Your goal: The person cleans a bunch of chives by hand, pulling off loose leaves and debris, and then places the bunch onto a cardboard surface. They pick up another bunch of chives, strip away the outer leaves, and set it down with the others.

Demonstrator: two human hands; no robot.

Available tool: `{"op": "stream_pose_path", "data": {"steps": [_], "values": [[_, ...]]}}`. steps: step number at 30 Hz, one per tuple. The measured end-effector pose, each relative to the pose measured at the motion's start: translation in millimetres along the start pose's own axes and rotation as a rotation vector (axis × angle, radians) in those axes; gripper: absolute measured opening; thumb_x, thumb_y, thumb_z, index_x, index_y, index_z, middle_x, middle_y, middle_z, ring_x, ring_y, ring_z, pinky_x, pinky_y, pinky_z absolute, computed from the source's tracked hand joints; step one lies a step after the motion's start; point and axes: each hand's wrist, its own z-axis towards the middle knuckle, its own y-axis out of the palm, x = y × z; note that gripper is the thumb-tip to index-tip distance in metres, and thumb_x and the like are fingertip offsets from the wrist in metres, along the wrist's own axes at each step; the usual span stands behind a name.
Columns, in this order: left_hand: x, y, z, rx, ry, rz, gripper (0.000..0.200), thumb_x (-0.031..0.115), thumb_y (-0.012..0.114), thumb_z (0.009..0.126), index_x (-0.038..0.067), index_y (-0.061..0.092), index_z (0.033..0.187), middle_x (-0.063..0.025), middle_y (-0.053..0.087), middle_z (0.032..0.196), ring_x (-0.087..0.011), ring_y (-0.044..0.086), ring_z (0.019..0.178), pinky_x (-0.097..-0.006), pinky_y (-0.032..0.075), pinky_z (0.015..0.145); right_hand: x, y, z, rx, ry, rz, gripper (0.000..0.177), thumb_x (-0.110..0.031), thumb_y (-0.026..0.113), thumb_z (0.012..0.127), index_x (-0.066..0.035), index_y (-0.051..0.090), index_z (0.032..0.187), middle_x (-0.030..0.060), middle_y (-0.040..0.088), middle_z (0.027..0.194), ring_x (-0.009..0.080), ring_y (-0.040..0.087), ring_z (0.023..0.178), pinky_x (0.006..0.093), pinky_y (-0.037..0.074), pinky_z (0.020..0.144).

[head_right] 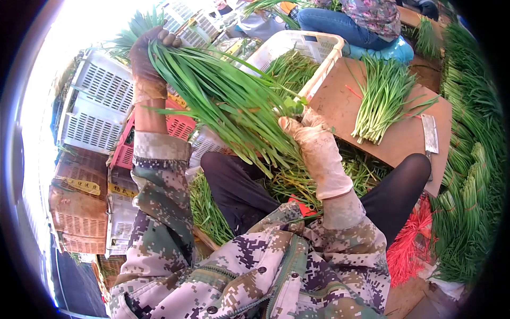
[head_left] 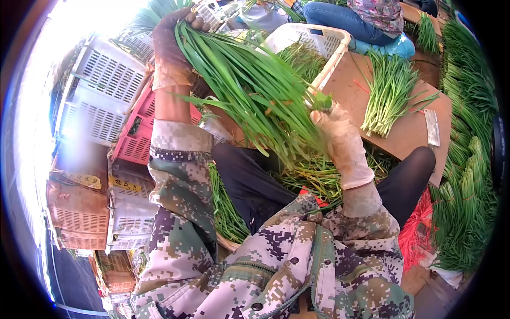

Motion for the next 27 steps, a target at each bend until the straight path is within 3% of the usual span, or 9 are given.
{"op": "stream_pose_path", "data": {"steps": [2,4,6,9,12,17,20,23,27], "values": [[0.5,-9.6,4.2,-0.091,0.016,0.025,0.014,0.010,0.052,0.084,0.002,0.049,0.073,-0.0064,0.048,0.066,-0.0200,0.047,0.059,-0.0334,0.043,0.066,-3.1,-6.1,0.9,-0.116,0.071,-0.189,0.034,-0.015,0.059,0.089,-0.003,0.055,0.120,0.0017,0.061,0.107,0.0098,0.054,0.090,0.0255,0.046,0.080],[-2.0,-3.3,-1.7,-0.024,0.030,0.066,0.013,0.010,0.052,0.084,0.002,0.049,0.074,-0.0060,0.048,0.066,-0.0196,0.047,0.060,-0.0331,0.043,0.066,-0.8,-13.1,2.0,-0.078,0.079,-0.358,0.034,-0.014,0.059,0.089,-0.002,0.054,0.121,0.0016,0.061,0.107,0.0089,0.054,0.091,0.0257,0.045,0.081],[-2.6,-0.4,-4.4,0.039,0.046,0.103,0.013,0.010,0.052,0.084,0.002,0.049,0.074,-0.0055,0.048,0.066,-0.0192,0.047,0.060,-0.0328,0.043,0.066,-2.3,-15.6,1.7,-0.038,0.084,-0.540,0.032,-0.018,0.068,0.084,-0.001,0.059,0.110,0.0016,0.063,0.095,0.0079,0.055,0.081,0.0220,0.045,0.072],[1.1,-6.8,-1.4,0.052,0.000,0.111,0.012,0.009,0.051,0.085,0.002,0.048,0.074,-0.0045,0.047,0.066,-0.0183,0.048,0.060,-0.0324,0.044,0.065,-1.5,-14.8,-6.1,-0.197,0.061,-0.279,0.030,-0.018,0.069,0.083,-0.002,0.060,0.106,0.0008,0.063,0.095,0.0072,0.054,0.082,0.0219,0.044,0.071],[-0.1,-16.1,3.8,-0.099,0.000,0.050,0.013,0.007,0.048,0.086,0.003,0.047,0.073,-0.0036,0.046,0.065,-0.0179,0.048,0.061,-0.0320,0.044,0.065,0.3,-22.4,-12.4,-0.262,0.137,-0.100,0.033,-0.019,0.071,0.082,-0.003,0.060,0.108,-0.0006,0.062,0.094,0.0064,0.054,0.083,0.0224,0.044,0.073],[-1.7,-7.6,-2.0,0.010,-0.026,-0.045,0.016,0.006,0.045,0.087,0.004,0.046,0.071,-0.0027,0.044,0.064,-0.0168,0.048,0.061,-0.0312,0.043,0.065,-1.3,-29.1,-13.6,-0.414,0.152,-0.079,0.038,-0.017,0.072,0.080,-0.003,0.059,0.112,-0.0011,0.062,0.097,0.0069,0.054,0.083,0.0221,0.044,0.076],[-5.4,-11.0,-0.3,-0.078,-0.023,-0.088,0.017,0.007,0.046,0.087,0.004,0.046,0.071,-0.0026,0.044,0.064,-0.0168,0.048,0.059,-0.0311,0.043,0.064,-2.6,-27.7,-14.8,-0.446,0.201,-0.056,0.035,-0.017,0.070,0.082,-0.002,0.059,0.112,-0.0009,0.062,0.096,0.0069,0.054,0.082,0.0222,0.044,0.075],[-4.7,-13.2,6.9,-0.020,-0.042,-0.018,0.018,0.008,0.048,0.088,0.005,0.047,0.070,-0.0022,0.045,0.063,-0.0165,0.047,0.057,-0.0310,0.043,0.062,-7.6,-23.0,-14.4,-0.427,0.190,-0.240,0.034,-0.018,0.067,0.084,-0.002,0.059,0.113,-0.0012,0.062,0.095,0.0067,0.054,0.081,0.0219,0.043,0.074],[-5.6,-16.8,7.1,-0.035,-0.025,0.037,0.018,0.008,0.049,0.088,0.005,0.048,0.070,-0.0018,0.045,0.062,-0.0164,0.048,0.057,-0.0312,0.043,0.061,4.1,-29.0,-11.1,-0.321,0.236,-0.255,0.034,-0.018,0.064,0.087,-0.002,0.057,0.116,-0.0010,0.063,0.093,0.0054,0.055,0.082,0.0224,0.045,0.073]]}}
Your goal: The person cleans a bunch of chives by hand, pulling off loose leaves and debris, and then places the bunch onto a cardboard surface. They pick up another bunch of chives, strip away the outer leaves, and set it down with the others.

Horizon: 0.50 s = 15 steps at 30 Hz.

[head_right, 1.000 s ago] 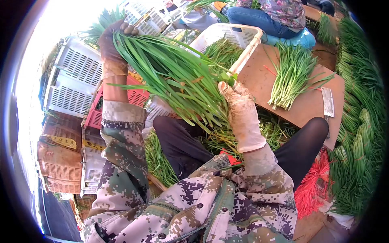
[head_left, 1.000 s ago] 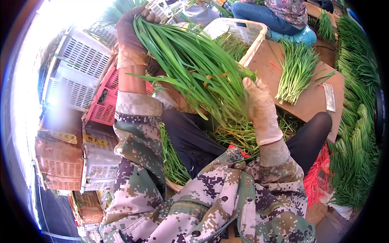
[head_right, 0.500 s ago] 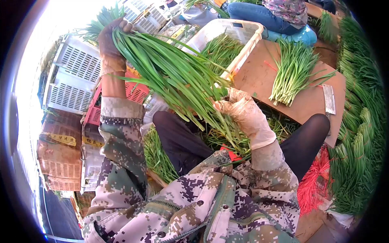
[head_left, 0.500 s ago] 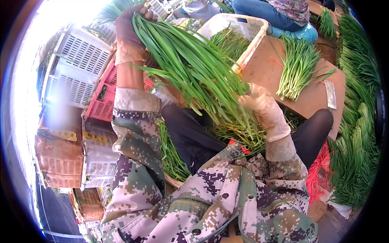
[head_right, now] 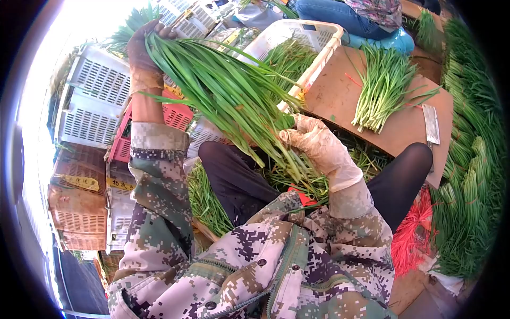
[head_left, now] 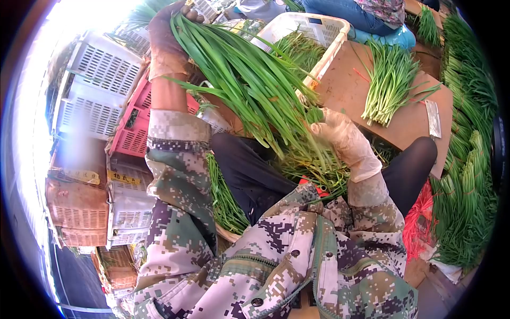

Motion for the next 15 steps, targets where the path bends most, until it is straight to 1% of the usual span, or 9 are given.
{"op": "stream_pose_path", "data": {"steps": [1,3,4,6,7,8,9,11,15], "values": [[0.5,0.0,0.0,0.042,-0.010,-0.007,0.017,0.008,0.049,0.087,0.005,0.048,0.070,-0.0018,0.046,0.062,-0.0166,0.049,0.057,-0.0318,0.044,0.062,0.4,2.7,-0.1,0.000,-0.001,0.001,0.034,-0.018,0.064,0.087,-0.002,0.057,0.116,-0.0010,0.063,0.093,0.0054,0.055,0.082,0.0224,0.045,0.073],[2.1,0.9,-1.5,0.084,-0.022,-0.013,0.017,0.008,0.049,0.087,0.005,0.049,0.070,-0.0018,0.046,0.062,-0.0169,0.049,0.057,-0.0324,0.044,0.063,-7.9,10.6,-1.7,0.063,-0.025,0.087,0.039,-0.022,0.059,0.089,-0.002,0.054,0.122,-0.0009,0.062,0.091,0.0048,0.054,0.075,0.0209,0.045,0.063],[2.9,0.5,-3.7,0.077,-0.044,0.000,0.017,0.008,0.049,0.087,0.005,0.049,0.071,-0.0024,0.046,0.063,-0.0173,0.049,0.059,-0.0328,0.045,0.064,-9.9,8.3,-1.4,0.071,0.005,0.076,0.036,-0.023,0.060,0.089,-0.003,0.057,0.119,-0.0004,0.063,0.091,0.0058,0.056,0.075,0.0220,0.047,0.064],[2.4,-3.2,-4.1,0.070,-0.067,0.013,0.016,0.009,0.049,0.087,0.004,0.048,0.071,-0.0031,0.047,0.064,-0.0178,0.050,0.060,-0.0333,0.045,0.065,-1.4,-2.6,-0.9,0.076,0.032,0.120,0.034,-0.023,0.061,0.089,-0.004,0.058,0.117,-0.0004,0.063,0.091,0.0061,0.057,0.074,0.0221,0.047,0.064],[0.0,-7.1,-2.8,-0.003,-0.033,-0.011,0.016,0.009,0.048,0.087,0.003,0.048,0.072,-0.0039,0.047,0.066,-0.0181,0.050,0.061,-0.0336,0.045,0.066,4.0,-6.1,0.4,0.079,0.056,0.163,0.032,-0.023,0.062,0.089,-0.004,0.060,0.115,-0.0003,0.063,0.091,0.0065,0.057,0.074,0.0222,0.047,0.064],[-1.2,-9.3,-2.2,-0.075,0.000,-0.035,0.015,0.009,0.048,0.086,0.003,0.048,0.073,-0.0047,0.047,0.067,-0.0184,0.050,0.062,-0.0339,0.045,0.066,6.9,-4.7,1.8,0.084,0.032,0.208,0.033,-0.024,0.065,0.087,-0.004,0.060,0.112,-0.0011,0.063,0.088,0.0065,0.057,0.071,0.0222,0.047,0.063],[-1.4,-11.8,-1.3,-0.076,0.000,-0.037,0.015,0.009,0.048,0.086,0.003,0.048,0.073,-0.0047,0.047,0.067,-0.0184,0.050,0.062,-0.0339,0.045,0.066,6.6,-4.7,1.6,0.086,0.032,0.207,0.033,-0.024,0.065,0.087,-0.004,0.060,0.112,-0.0011,0.063,0.088,0.0065,0.057,0.071,0.0222,0.047,0.063],[-0.7,-15.8,0.1,-0.052,-0.071,-0.083,0.013,0.008,0.047,0.085,0.001,0.047,0.074,-0.0060,0.047,0.069,-0.0194,0.049,0.063,-0.0337,0.044,0.065,1.7,-3.1,-0.4,0.110,0.024,0.039,0.032,-0.024,0.065,0.086,-0.003,0.061,0.109,-0.0005,0.062,0.086,0.0065,0.056,0.072,0.0228,0.047,0.063],[-2.2,-25.7,5.6,0.001,-0.031,0.009,0.012,0.007,0.048,0.085,0.000,0.047,0.075,-0.0064,0.046,0.068,-0.0203,0.047,0.061,-0.0332,0.041,0.063,-1.5,-1.3,-4.6,0.075,0.007,0.043,0.030,-0.024,0.067,0.085,-0.004,0.063,0.107,-0.0033,0.062,0.086,0.0044,0.053,0.073,0.0219,0.044,0.066]]}}
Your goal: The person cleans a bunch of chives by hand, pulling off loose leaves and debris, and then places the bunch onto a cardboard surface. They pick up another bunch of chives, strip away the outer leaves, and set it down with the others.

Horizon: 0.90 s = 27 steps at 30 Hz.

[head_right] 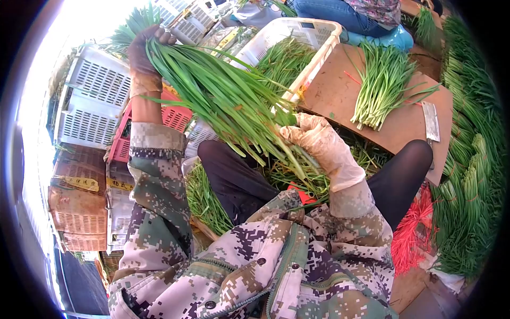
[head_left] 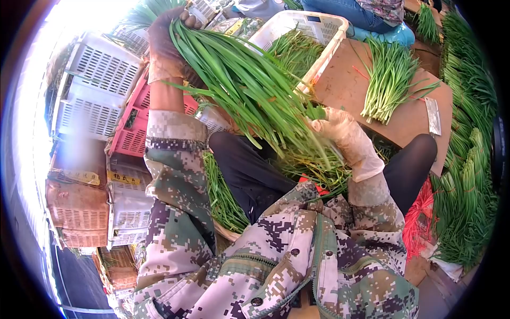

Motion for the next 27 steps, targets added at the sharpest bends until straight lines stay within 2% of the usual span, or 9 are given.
{"op": "stream_pose_path", "data": {"steps": [2,3,6,7,13,15,21,23,27], "values": [[-0.9,-3.2,0.6,-0.025,-0.022,-0.048,0.011,0.007,0.048,0.084,0.000,0.048,0.076,-0.0066,0.046,0.068,-0.0204,0.045,0.060,-0.0326,0.039,0.062,-1.5,-4.4,-1.0,0.045,-0.016,-0.377,0.029,-0.023,0.067,0.085,-0.004,0.065,0.106,-0.0031,0.063,0.087,0.0042,0.053,0.075,0.0212,0.044,0.067],[-1.1,-3.0,-0.6,-0.023,-0.025,-0.049,0.011,0.007,0.048,0.084,0.000,0.048,0.076,-0.0066,0.046,0.068,-0.0204,0.045,0.060,-0.0326,0.039,0.062,-15.3,11.1,-10.1,-0.002,-0.072,-0.092,0.026,-0.022,0.068,0.085,-0.004,0.067,0.102,-0.0023,0.064,0.086,0.0044,0.054,0.074,0.0213,0.044,0.066],[-3.6,-2.7,-4.0,0.053,-0.019,0.016,0.010,0.007,0.049,0.084,0.000,0.048,0.077,-0.0062,0.046,0.068,-0.0199,0.044,0.061,-0.0326,0.039,0.062,-3.8,0.9,-3.1,0.011,0.040,0.046,0.025,-0.021,0.067,0.086,-0.003,0.066,0.102,-0.0015,0.064,0.084,0.0044,0.055,0.072,0.0215,0.045,0.063],[-4.3,-3.4,-5.9,0.069,-0.014,0.008,0.010,0.007,0.049,0.084,0.000,0.048,0.078,-0.0060,0.046,0.068,-0.0198,0.044,0.061,-0.0327,0.039,0.062,-6.8,1.0,-4.2,0.021,0.057,0.017,0.019,-0.016,0.059,0.090,-0.002,0.063,0.103,0.0013,0.064,0.084,0.0074,0.057,0.069,0.0236,0.048,0.064],[-6.7,-2.9,-9.8,0.180,0.050,0.033,0.009,0.008,0.053,0.082,0.000,0.051,0.078,-0.0052,0.046,0.067,-0.0191,0.044,0.060,-0.0324,0.039,0.062,6.4,-4.0,3.6,0.178,-0.048,0.029,0.018,-0.015,0.059,0.091,-0.002,0.064,0.102,0.0001,0.065,0.085,0.0056,0.056,0.071,0.0222,0.047,0.064],[-5.6,-19.0,-5.0,0.125,-0.023,0.105,0.015,0.015,0.057,0.081,0.002,0.052,0.075,-0.0066,0.054,0.066,-0.0212,0.054,0.059,-0.0341,0.049,0.062,6.7,-3.9,3.9,0.199,-0.098,0.023,0.020,-0.014,0.061,0.090,-0.002,0.063,0.105,-0.0004,0.065,0.086,0.0044,0.056,0.073,0.0207,0.047,0.064],[-7.6,-35.2,-0.4,-0.029,-0.027,0.049,0.012,0.012,0.058,0.081,0.002,0.052,0.078,-0.0057,0.054,0.065,-0.0197,0.056,0.058,-0.0302,0.049,0.053,8.4,-6.9,0.7,0.160,-0.067,0.013,0.023,-0.021,0.061,0.090,-0.002,0.064,0.103,-0.0016,0.064,0.085,0.0043,0.054,0.073,0.0217,0.046,0.067],[-7.5,-35.4,0.7,0.004,-0.013,0.035,0.012,0.012,0.058,0.081,0.002,0.052,0.078,-0.0058,0.054,0.065,-0.0195,0.056,0.058,-0.0303,0.050,0.052,14.0,-8.8,3.7,0.196,-0.077,-0.058,0.024,-0.032,0.063,0.088,-0.007,0.064,0.087,-0.0006,0.062,0.079,0.0064,0.055,0.070,0.0232,0.046,0.063],[-10.1,-32.6,0.5,0.143,0.027,0.045,0.010,0.010,0.057,0.080,0.001,0.053,0.079,-0.0063,0.055,0.066,-0.0197,0.056,0.057,-0.0314,0.050,0.053,11.8,-9.1,0.2,0.065,-0.011,-0.058,0.024,-0.033,0.063,0.087,-0.009,0.061,0.080,-0.0011,0.060,0.074,0.0053,0.053,0.064,0.0218,0.044,0.057]]}}
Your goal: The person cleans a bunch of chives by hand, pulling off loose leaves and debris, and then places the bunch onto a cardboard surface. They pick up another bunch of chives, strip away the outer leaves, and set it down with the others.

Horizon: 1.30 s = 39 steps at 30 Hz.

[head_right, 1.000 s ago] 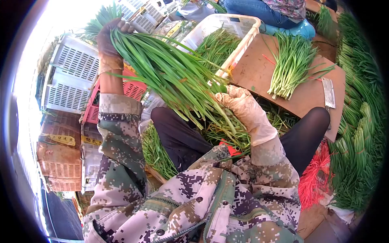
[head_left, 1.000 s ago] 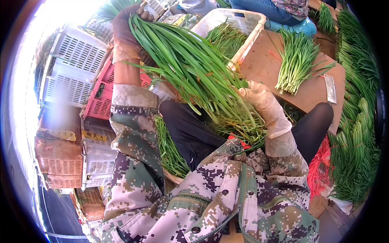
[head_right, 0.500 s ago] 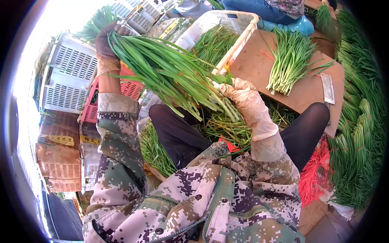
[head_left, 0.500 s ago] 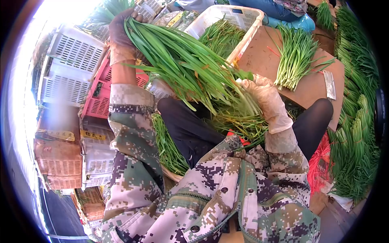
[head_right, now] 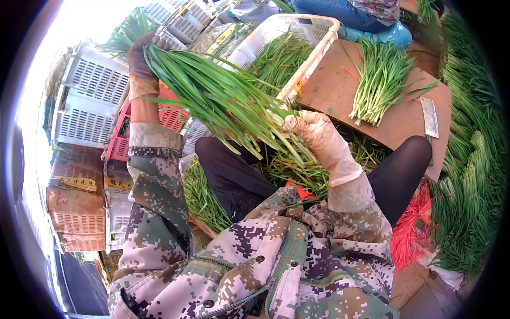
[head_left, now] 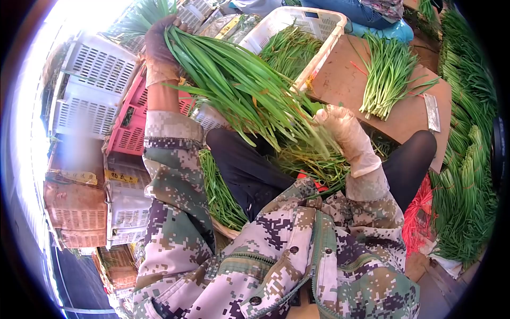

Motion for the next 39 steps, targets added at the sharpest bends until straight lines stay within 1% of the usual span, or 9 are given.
{"op": "stream_pose_path", "data": {"steps": [10,13,19,21,23,26,30,31,39], "values": [[2.2,-1.5,3.7,0.022,-0.066,-0.050,0.010,0.009,0.056,0.082,0.001,0.054,0.078,-0.0072,0.056,0.066,-0.0216,0.057,0.057,-0.0348,0.051,0.055,9.4,-4.7,-6.0,0.017,-0.060,-0.048,0.032,-0.038,0.067,0.083,-0.012,0.055,0.069,-0.0089,0.042,0.057,0.0015,0.033,0.050,0.0198,0.025,0.045],[8.2,18.8,-18.7,0.189,-0.006,-0.014,0.014,0.009,0.054,0.082,0.004,0.048,0.071,-0.0032,0.043,0.063,-0.0180,0.042,0.059,-0.0321,0.038,0.062,0.7,-6.8,-16.0,0.063,0.039,-0.089,0.035,-0.034,0.067,0.085,-0.013,0.047,0.065,-0.0086,0.041,0.057,0.0016,0.034,0.049,0.0202,0.025,0.044],[33.6,-2.5,-12.9,0.121,0.124,-0.022,0.012,0.007,0.051,0.084,0.003,0.050,0.073,-0.0036,0.044,0.065,-0.0177,0.043,0.060,-0.0327,0.039,0.065,33.5,-40.9,-5.2,-0.088,0.016,-0.028,0.024,-0.028,0.065,0.086,-0.008,0.066,0.074,-0.0021,0.059,0.062,0.0032,0.035,0.047,0.0220,0.024,0.042],[51.0,-32.8,8.8,-0.017,0.132,-0.051,0.014,0.013,0.050,0.086,0.002,0.049,0.078,-0.0059,0.048,0.064,-0.0212,0.050,0.062,-0.0356,0.045,0.063,86.2,-69.9,14.7,-0.003,0.154,-0.387,0.029,-0.031,0.066,0.084,-0.004,0.067,0.076,0.0051,0.065,0.068,0.0116,0.050,0.050,0.0271,0.039,0.046],[63.2,-33.2,10.0,0.080,0.199,-0.134,0.017,0.008,0.047,0.086,0.006,0.045,0.069,-0.0037,0.043,0.064,-0.0179,0.042,0.061,-0.0326,0.040,0.066,140.6,-82.9,20.1,0.018,0.537,-1.422,0.031,-0.034,0.067,0.081,-0.003,0.069,0.084,0.0126,0.069,0.080,0.0248,0.065,0.070,0.0350,0.052,0.067],[75.4,-25.3,8.3,0.024,0.240,-0.169,0.019,0.008,0.045,0.087,0.007,0.043,0.068,-0.0031,0.042,0.064,-0.0174,0.041,0.062,-0.0322,0.039,0.065,154.8,-65.4,5.2,-0.099,0.533,-1.556,0.034,-0.035,0.068,0.074,-0.009,0.068,0.095,0.0156,0.066,0.102,0.0303,0.063,0.096,0.0402,0.050,0.085],[77.3,-31.3,4.8,-0.025,0.242,-0.182,0.017,0.008,0.047,0.087,0.006,0.044,0.070,-0.0033,0.042,0.065,-0.0173,0.043,0.063,-0.0319,0.038,0.064,106.0,-25.0,2.0,0.269,-0.126,-1.655,0.030,-0.033,0.053,0.085,-0.006,0.063,0.082,0.0143,0.064,0.083,0.0298,0.062,0.080,0.0434,0.048,0.072],[72.2,-19.8,-1.4,0.053,0.285,-0.163,0.017,0.008,0.048,0.086,0.005,0.045,0.070,-0.0032,0.042,0.065,-0.0172,0.043,0.063,-0.0319,0.038,0.064,110.2,-32.8,14.8,0.246,0.043,-1.345,0.024,-0.028,0.053,0.084,-0.006,0.063,0.082,0.0135,0.063,0.082,0.0305,0.060,0.075,0.0439,0.046,0.068],[52.2,9.6,-25.1,0.020,0.214,-0.223,0.014,0.006,0.051,0.084,0.004,0.047,0.071,-0.0041,0.045,0.066,-0.0168,0.045,0.062,-0.0320,0.039,0.065,14.5,50.7,8.9,0.497,-0.878,-0.986,0.016,-0.001,0.069,0.069,-0.005,0.063,0.082,0.0087,0.060,0.076,0.0268,0.059,0.069,0.0355,0.050,0.064]]}}
